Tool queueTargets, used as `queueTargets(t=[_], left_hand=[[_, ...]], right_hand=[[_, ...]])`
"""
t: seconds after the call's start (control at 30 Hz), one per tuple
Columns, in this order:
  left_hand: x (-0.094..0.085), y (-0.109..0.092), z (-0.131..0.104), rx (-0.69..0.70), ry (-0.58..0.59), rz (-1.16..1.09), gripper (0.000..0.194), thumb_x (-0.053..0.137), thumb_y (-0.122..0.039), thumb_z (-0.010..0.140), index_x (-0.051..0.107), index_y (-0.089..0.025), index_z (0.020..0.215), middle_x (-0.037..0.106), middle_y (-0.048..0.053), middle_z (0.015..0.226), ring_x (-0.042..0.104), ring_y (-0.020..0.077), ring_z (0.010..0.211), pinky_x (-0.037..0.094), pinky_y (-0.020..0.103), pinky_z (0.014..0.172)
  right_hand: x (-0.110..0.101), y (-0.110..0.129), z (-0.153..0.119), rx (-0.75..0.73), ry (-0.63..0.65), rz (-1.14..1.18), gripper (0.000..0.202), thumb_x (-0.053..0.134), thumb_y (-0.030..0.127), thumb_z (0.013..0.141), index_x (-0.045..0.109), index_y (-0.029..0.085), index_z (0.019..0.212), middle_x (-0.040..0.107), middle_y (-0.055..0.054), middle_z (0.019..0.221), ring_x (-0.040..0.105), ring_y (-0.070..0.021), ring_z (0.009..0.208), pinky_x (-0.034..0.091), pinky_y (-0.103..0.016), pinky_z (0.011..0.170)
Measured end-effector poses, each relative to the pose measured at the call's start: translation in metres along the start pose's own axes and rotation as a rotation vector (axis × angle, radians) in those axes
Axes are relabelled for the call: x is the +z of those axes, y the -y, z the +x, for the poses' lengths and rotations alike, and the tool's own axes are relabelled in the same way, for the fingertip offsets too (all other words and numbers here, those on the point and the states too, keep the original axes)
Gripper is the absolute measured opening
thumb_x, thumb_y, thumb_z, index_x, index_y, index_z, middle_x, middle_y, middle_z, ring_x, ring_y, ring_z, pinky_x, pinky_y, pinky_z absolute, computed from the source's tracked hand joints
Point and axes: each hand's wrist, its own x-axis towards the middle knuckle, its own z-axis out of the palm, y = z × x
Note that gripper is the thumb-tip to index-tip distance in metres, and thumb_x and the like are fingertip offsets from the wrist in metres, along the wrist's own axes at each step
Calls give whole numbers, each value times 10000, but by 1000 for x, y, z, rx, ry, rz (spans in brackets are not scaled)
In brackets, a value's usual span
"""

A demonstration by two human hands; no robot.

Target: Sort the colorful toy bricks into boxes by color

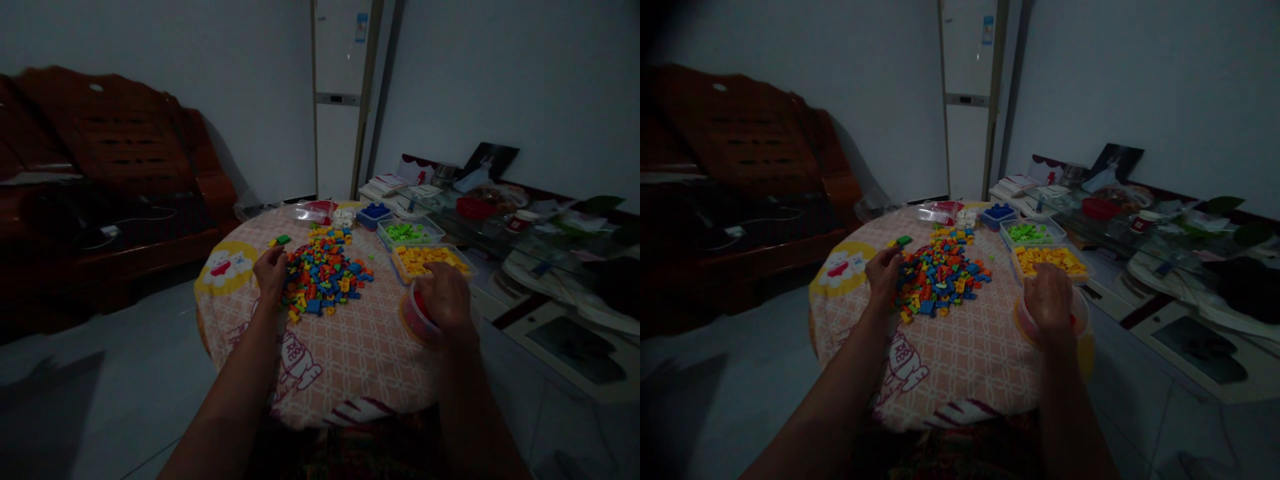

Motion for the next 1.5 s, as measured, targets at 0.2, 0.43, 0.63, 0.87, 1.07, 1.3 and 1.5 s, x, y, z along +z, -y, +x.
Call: queueTargets(t=[0.2, 0.43, 0.63, 0.87, 1.07, 1.3, 1.5], left_hand=[[-7, 22, 10, -52, -83, 167, 371, 578, -250, 792, 764, -149, 1096, 772, 86, 1084, 711, 237, 1015, 534, 354, 967], [-14, 33, 14, -144, -73, 318, 368, 581, -214, 778, 762, -138, 1090, 760, 120, 1094, 695, 262, 1023, 517, 391, 982], [-14, 33, 14, -164, -57, 308, 345, 599, -215, 783, 760, -153, 1082, 761, 106, 1077, 698, 248, 990, 528, 376, 957], [-14, 34, 13, -158, -61, 315, 349, 593, -204, 780, 763, -151, 1081, 758, 112, 1099, 695, 258, 1023, 522, 390, 982], [-13, 35, 14, -176, -67, 287, 339, 592, -210, 777, 765, -155, 1063, 763, 107, 1074, 698, 253, 1003, 528, 384, 966], [-13, 29, 12, -166, -71, 294, 357, 579, -176, 780, 768, -127, 1079, 762, 129, 1100, 703, 249, 1015, 519, 369, 979], [-14, 29, 12, -159, -53, 322, 346, 575, -187, 791, 768, -157, 1077, 762, 109, 1109, 696, 251, 1031, 513, 383, 992]], right_hand=[[68, 59, -4, -261, 79, 313, 247, 527, 234, 949, 721, 169, 1087, 730, -141, 1117, 640, -276, 1059, 494, -420, 979], [132, 118, 14, -315, 297, 270, 329, 511, 246, 997, 649, 158, 1282, 671, -139, 1288, 587, -258, 1190, 436, -387, 1063], [167, 129, 10, -275, 357, 175, 236, 502, 215, 984, 706, 114, 1049, 678, -172, 1151, 581, -285, 1119, 433, -403, 1028], [175, 116, -4, -323, 117, 371, 264, 431, 181, 1015, 684, 153, 1084, 685, -139, 1202, 580, -242, 1154, 424, -378, 1041], [169, 111, -3, -213, 71, 310, 307, 407, 207, 1034, 696, 187, 935, 715, -98, 919, 623, -233, 908, 455, -340, 849], [171, 102, -6, -220, 43, 345, 271, 437, 172, 1007, 706, 186, 1032, 720, -100, 982, 613, -237, 949, 461, -351, 876], [165, 113, -14, -381, 96, 396, 183, 581, 257, 970, 721, 191, 1067, 688, -117, 1170, 579, -256, 1129, 441, -407, 1036]])
